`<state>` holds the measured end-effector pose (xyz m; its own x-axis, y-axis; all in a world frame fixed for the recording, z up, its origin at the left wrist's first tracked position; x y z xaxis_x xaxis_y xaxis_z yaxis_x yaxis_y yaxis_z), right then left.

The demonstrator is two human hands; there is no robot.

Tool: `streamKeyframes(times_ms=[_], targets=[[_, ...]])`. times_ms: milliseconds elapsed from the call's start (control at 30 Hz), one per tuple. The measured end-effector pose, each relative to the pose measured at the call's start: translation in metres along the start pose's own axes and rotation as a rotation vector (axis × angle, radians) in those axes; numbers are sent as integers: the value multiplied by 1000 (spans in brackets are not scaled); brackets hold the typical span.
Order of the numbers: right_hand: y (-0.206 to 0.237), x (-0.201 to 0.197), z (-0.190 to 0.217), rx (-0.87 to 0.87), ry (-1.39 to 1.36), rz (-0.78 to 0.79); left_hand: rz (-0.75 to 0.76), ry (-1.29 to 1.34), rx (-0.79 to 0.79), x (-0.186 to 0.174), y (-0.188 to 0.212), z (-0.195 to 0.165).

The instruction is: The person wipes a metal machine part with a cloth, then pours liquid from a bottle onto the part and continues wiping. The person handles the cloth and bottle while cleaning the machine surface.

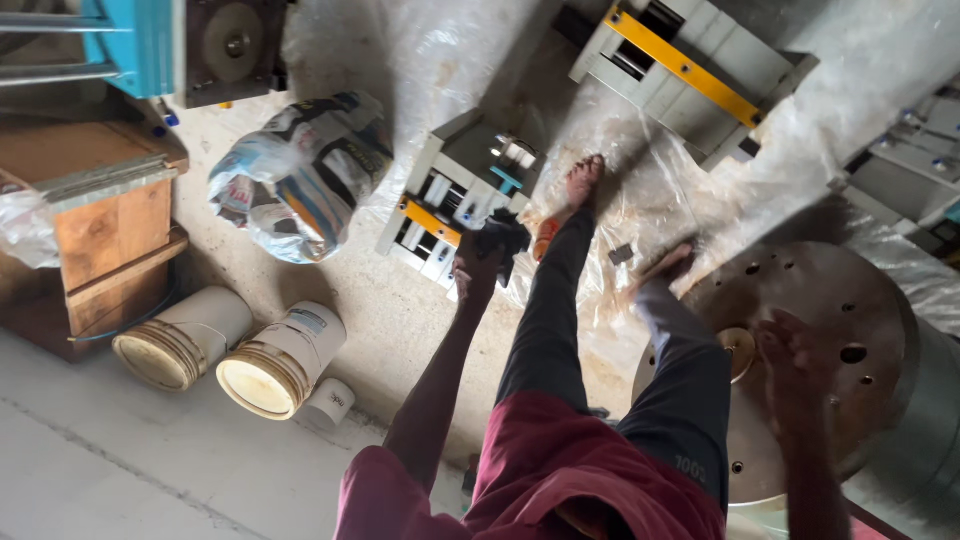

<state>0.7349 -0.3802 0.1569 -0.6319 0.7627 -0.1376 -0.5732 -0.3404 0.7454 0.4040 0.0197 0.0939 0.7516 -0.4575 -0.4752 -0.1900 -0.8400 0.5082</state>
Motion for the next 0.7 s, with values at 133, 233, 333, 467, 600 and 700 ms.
streamKeyframes(times_ms=[133, 233, 333, 467, 600, 700], targets=[[-47, 26, -57, 247, -148, 24, 34, -51, 110, 82, -6, -25], [-123, 45, -120, 317, -74, -49, 42, 8, 118, 146, -22, -35], [-196, 74, -199, 394, 15, -40, 12, -33, 97, 210, -44, -23], [-255, 116, -312, 555, -160, -133, 64, -57, -27, 301, -98, 34], [-285, 155, -400, 939, -150, -436, 56, -170, 18, 351, -154, 85], [-310, 188, -434, 1080, -283, -697, 112, -147, -69, 373, -192, 108]])
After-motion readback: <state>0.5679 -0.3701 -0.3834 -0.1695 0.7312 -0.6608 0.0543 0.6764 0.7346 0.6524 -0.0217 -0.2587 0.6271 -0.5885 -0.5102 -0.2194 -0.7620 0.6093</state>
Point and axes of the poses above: each hand's wrist, its own y-axis away from the middle knuckle, its own x-axis out of the palm, z = x × y, the point moved 4 cm from there along -y, towards the middle knuckle, and after that the axes turned 5 degrees about y, right-handed, at the moved point
